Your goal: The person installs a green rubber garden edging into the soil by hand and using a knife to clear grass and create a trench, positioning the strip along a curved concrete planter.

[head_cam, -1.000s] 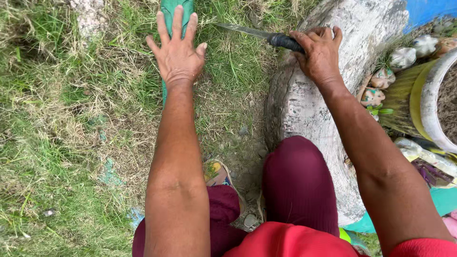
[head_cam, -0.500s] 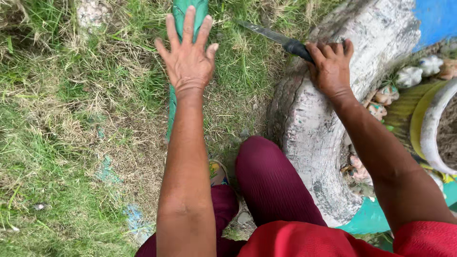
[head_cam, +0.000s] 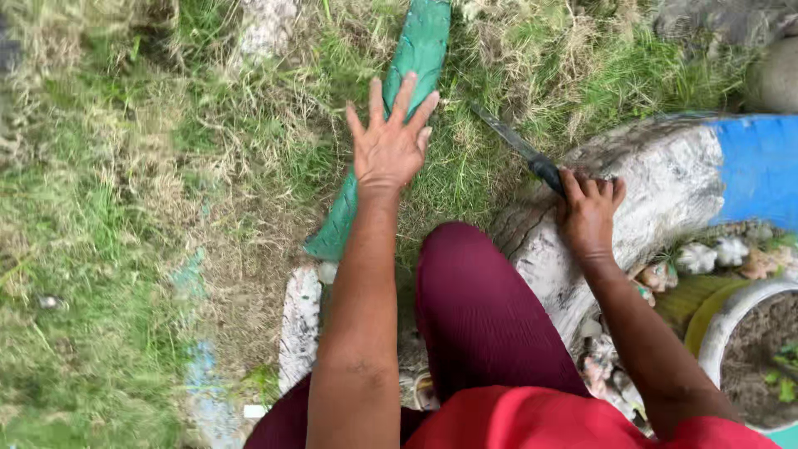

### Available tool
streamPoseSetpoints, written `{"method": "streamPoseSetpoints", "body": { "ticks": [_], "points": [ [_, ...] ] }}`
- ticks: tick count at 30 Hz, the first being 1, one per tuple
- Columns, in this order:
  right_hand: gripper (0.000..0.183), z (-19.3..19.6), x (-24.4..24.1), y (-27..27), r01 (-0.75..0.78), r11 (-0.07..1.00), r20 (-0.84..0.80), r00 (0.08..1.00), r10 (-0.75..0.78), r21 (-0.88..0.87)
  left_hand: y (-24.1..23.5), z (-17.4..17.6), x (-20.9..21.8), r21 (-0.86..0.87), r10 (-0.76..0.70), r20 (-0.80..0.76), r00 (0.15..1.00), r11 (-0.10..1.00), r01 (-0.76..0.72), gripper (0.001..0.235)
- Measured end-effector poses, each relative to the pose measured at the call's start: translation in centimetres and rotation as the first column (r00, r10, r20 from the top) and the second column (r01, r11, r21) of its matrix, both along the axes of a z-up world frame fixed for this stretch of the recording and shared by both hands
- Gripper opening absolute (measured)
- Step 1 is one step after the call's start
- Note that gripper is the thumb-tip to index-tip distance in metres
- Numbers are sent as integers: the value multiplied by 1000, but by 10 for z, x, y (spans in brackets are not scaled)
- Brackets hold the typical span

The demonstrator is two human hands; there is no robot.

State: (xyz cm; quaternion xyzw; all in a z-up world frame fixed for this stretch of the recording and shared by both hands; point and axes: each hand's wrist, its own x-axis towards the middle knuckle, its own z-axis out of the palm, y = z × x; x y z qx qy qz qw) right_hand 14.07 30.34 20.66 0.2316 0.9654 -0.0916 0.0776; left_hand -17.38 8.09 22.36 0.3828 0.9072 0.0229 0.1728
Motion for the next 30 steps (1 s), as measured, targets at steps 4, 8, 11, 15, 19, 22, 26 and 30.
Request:
{"method": "streamPoseSetpoints", "body": {
  "ticks": [4, 8, 11, 15, 19, 22, 26, 30],
  "points": [
    [51, -18, -3, 22, -23, 999, -110, 994, 27, 40, 20, 12, -8, 3, 92, -32, 995, 996, -92, 63],
    [55, -13, 5, 12, 10, 999, -93, 996, -14, -50, 38, 36, 11, -170, 297, 48, 954, 943, -285, 70],
    [52, -8, 3, 14, 27, 994, -87, 996, -36, -105, 51, 53, 12, -217, 423, 186, 887, 898, -382, 65],
    [48, -12, 6, 14, 10, 990, -148, 989, -31, -138, 27, 78, 29, -356, 430, 233, 873, 872, -335, 47],
    [48, -17, 2, 17, -6, 993, -166, 986, -13, -117, 25, 72, 43, -373, 409, 188, 893, 871, -320, 37],
    [50, -22, 6, 17, -33, 992, -156, 988, 14, -118, 22, 29, 56, -238, 410, 223, 884, 903, -358, 34],
    [52, -14, 2, 16, -53, 990, -140, 990, 34, -134, 11, -35, 70, -104, 320, 308, 896, 948, -302, 38],
    [53, 0, 6, 13, -97, 983, -160, 984, 72, -154, -14, -81, 96, -172, 402, 372, 837, 916, -363, 46]
  ]
}}
